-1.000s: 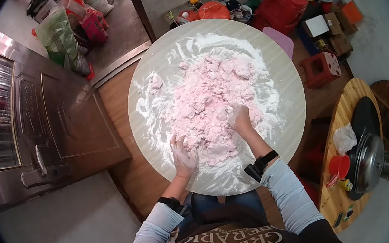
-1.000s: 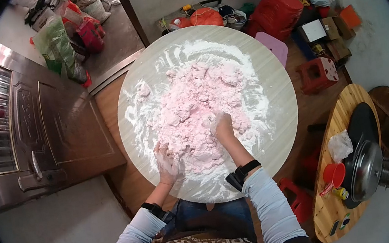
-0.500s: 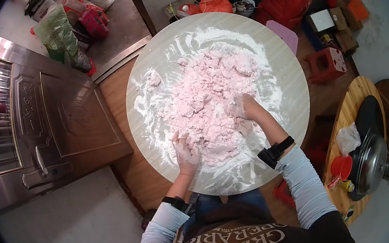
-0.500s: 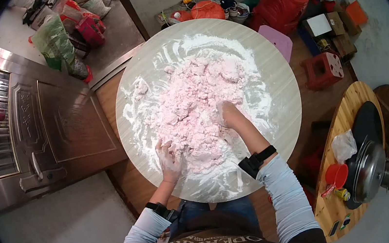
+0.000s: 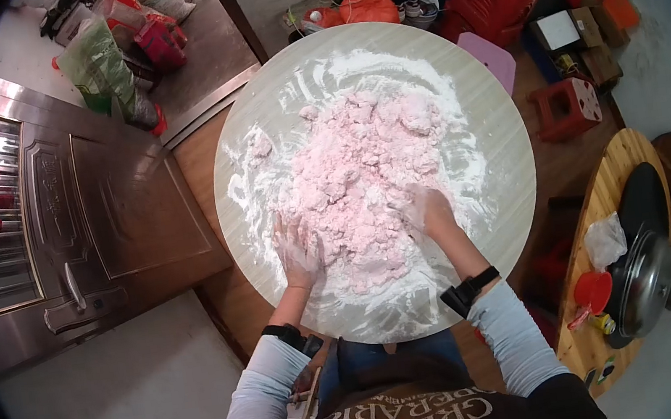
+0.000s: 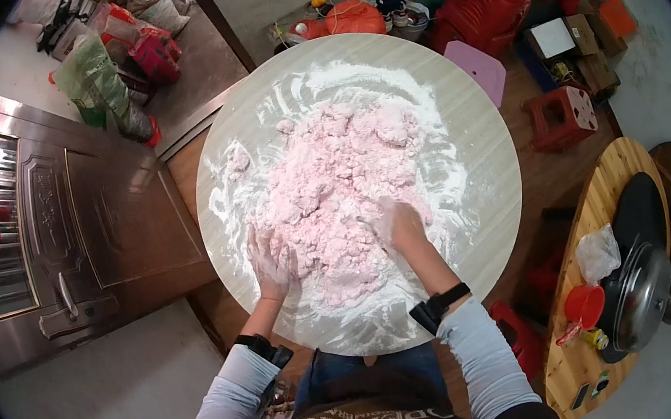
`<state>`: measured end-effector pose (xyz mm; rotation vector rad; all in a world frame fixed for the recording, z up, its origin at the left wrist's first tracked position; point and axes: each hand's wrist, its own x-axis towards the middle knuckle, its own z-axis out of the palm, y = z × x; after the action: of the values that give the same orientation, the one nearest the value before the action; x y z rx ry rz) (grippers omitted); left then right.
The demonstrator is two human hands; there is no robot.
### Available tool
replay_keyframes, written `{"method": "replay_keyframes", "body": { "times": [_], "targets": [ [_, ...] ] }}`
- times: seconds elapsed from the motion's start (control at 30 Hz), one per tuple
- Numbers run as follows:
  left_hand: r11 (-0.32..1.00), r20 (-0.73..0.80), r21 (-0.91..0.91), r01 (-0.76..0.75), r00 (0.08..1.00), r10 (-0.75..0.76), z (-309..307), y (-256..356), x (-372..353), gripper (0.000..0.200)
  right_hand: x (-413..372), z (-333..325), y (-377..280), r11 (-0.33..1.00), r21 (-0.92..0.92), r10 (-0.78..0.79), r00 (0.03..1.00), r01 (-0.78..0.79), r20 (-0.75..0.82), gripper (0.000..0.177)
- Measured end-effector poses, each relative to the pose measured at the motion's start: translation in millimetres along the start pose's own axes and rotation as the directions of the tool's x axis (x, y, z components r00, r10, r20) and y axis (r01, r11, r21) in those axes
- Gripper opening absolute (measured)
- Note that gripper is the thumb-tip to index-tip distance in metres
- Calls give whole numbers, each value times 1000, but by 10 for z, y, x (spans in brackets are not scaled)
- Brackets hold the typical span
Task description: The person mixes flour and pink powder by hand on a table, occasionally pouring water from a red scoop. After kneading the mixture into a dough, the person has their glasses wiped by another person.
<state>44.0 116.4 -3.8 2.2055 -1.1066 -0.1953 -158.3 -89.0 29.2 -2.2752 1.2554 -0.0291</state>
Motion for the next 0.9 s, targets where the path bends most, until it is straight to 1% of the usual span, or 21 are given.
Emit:
{"method": "replay_keyframes", "body": {
  "times": [0.03,0.07,0.1,0.13,0.17,0.2,0.27,0.3,0.33,0.4,0.43,0.47,0.53,0.57,0.6,0.63,0.7,0.73,0.8,0.87,0.9],
  "targets": [
    [925,57,-353,144,989,-133,82,-42,145,52,-78,88,232,996,39,87,981,-81,-173,30],
    [926,56,-352,140,990,-129,165,-123,309,52,-152,257,529,984,90,176,925,-154,-336,29],
    [976,55,-212,47,998,-36,243,-234,491,52,-221,382,743,984,94,177,924,-154,-340,29],
    [997,70,-67,-50,996,55,325,-321,646,52,-294,506,929,942,271,294,872,-197,-390,27],
    [929,174,-293,227,968,-182,425,-340,747,49,-330,626,1037,869,441,417,809,-223,-413,25],
    [929,179,-292,227,967,-180,526,-409,768,49,-314,751,1067,867,443,422,808,-227,-412,25],
    [984,150,-43,175,975,-167,716,-502,852,47,-212,935,1015,944,286,312,730,-166,-608,30],
    [964,166,-84,252,957,-236,692,-416,867,48,-166,948,919,943,274,324,709,-189,-626,30],
    [963,168,-81,255,956,-239,729,-379,862,48,-109,942,916,942,275,325,712,-190,-623,30],
    [942,129,-157,297,952,-278,764,-320,867,46,-1,938,885,948,309,249,780,-75,-574,33],
    [941,133,-158,298,951,-279,765,-309,876,46,60,957,861,918,395,220,782,36,-583,25],
    [934,180,-106,341,931,-319,765,-292,899,48,134,985,813,920,391,220,782,34,-584,25],
    [924,220,-56,378,908,-358,700,-197,983,50,311,1039,636,904,420,86,922,87,-377,19],
    [911,315,-33,412,869,-381,630,-139,1027,53,400,1048,507,904,418,83,922,90,-379,19],
    [897,406,-6,443,821,-402,576,-105,1052,56,474,1001,315,901,431,94,946,52,-309,19],
    [896,404,-9,445,821,-404,617,-151,1030,56,518,1020,214,898,440,103,966,12,-237,19],
    [833,475,-163,529,782,-404,728,-245,966,62,576,1098,96,885,465,91,962,40,-257,22],
    [830,476,-166,532,780,-405,683,-175,932,62,569,1068,-16,868,492,88,957,62,-276,24],
    [944,396,-74,322,878,-269,582,-6,813,61,278,870,-244,975,222,25,970,30,-241,33],
    [948,451,-105,301,864,-225,514,145,644,57,-19,708,-567,963,270,38,971,27,-235,47],
    [986,325,-29,163,935,-145,530,273,485,50,-88,785,-612,965,263,38,973,23,-227,47]
  ]
}}
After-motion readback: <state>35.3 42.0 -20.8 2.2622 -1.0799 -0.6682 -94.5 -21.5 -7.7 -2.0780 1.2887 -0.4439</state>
